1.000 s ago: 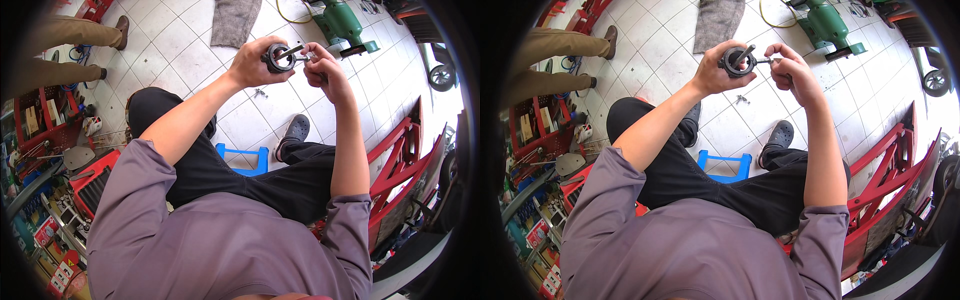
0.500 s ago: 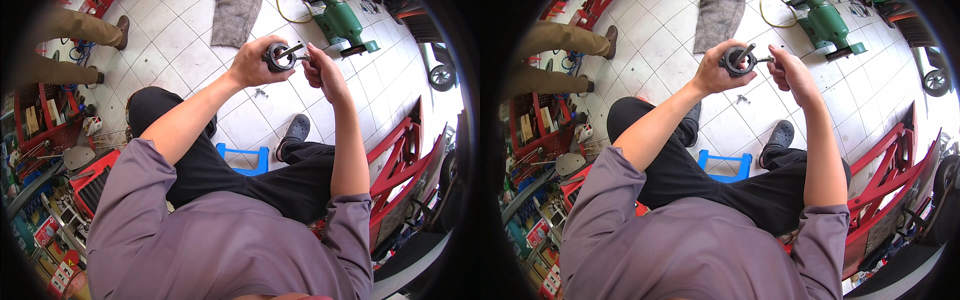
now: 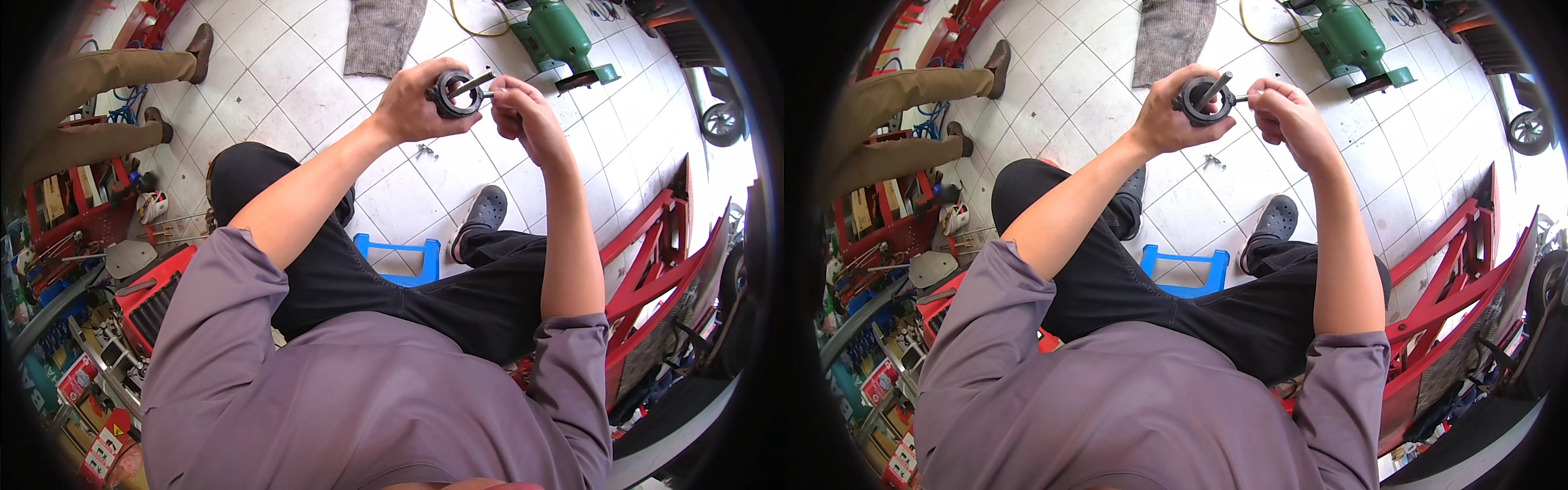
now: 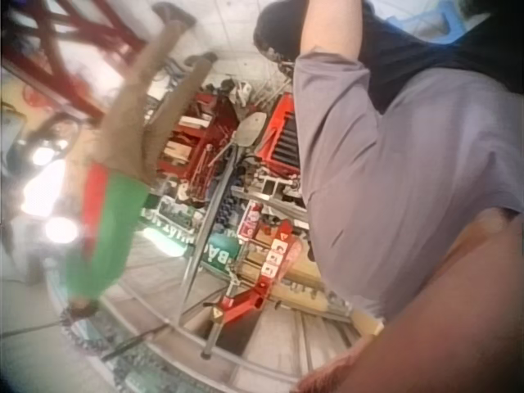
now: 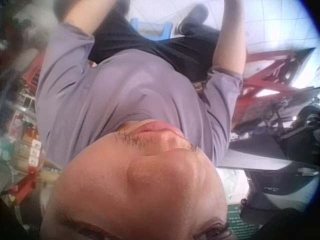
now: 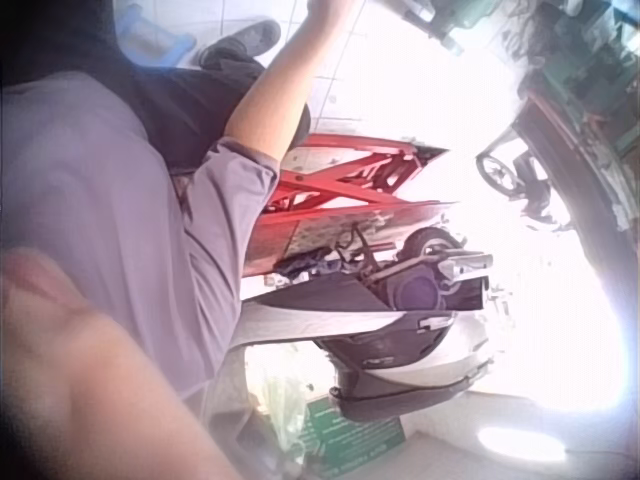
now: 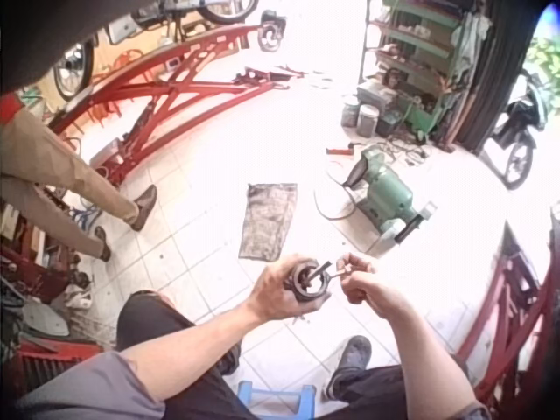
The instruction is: The person assembles a small mechanical part by hand, inserting a spring and internal components into a metal casing and then fitting the assembly into a larger housing.
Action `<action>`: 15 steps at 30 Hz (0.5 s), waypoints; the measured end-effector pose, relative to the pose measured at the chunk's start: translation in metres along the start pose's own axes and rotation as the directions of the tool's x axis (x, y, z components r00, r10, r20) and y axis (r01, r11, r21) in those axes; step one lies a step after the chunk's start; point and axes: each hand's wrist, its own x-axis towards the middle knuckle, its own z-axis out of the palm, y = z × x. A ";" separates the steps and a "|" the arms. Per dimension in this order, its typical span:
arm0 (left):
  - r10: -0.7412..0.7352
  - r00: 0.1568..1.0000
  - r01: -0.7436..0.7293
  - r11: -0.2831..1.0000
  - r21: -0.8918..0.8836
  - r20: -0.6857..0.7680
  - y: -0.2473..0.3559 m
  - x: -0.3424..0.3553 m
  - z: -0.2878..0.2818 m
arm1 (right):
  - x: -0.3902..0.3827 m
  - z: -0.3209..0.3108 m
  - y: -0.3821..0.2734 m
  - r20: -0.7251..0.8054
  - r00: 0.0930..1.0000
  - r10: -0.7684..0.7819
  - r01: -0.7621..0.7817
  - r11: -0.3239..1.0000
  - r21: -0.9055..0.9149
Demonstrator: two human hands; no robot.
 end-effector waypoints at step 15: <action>0.000 1.000 0.000 1.000 0.008 -0.002 -0.001 -0.001 0.001 | 0.000 -0.002 0.003 -0.105 0.994 0.030 -0.012 0.984 0.175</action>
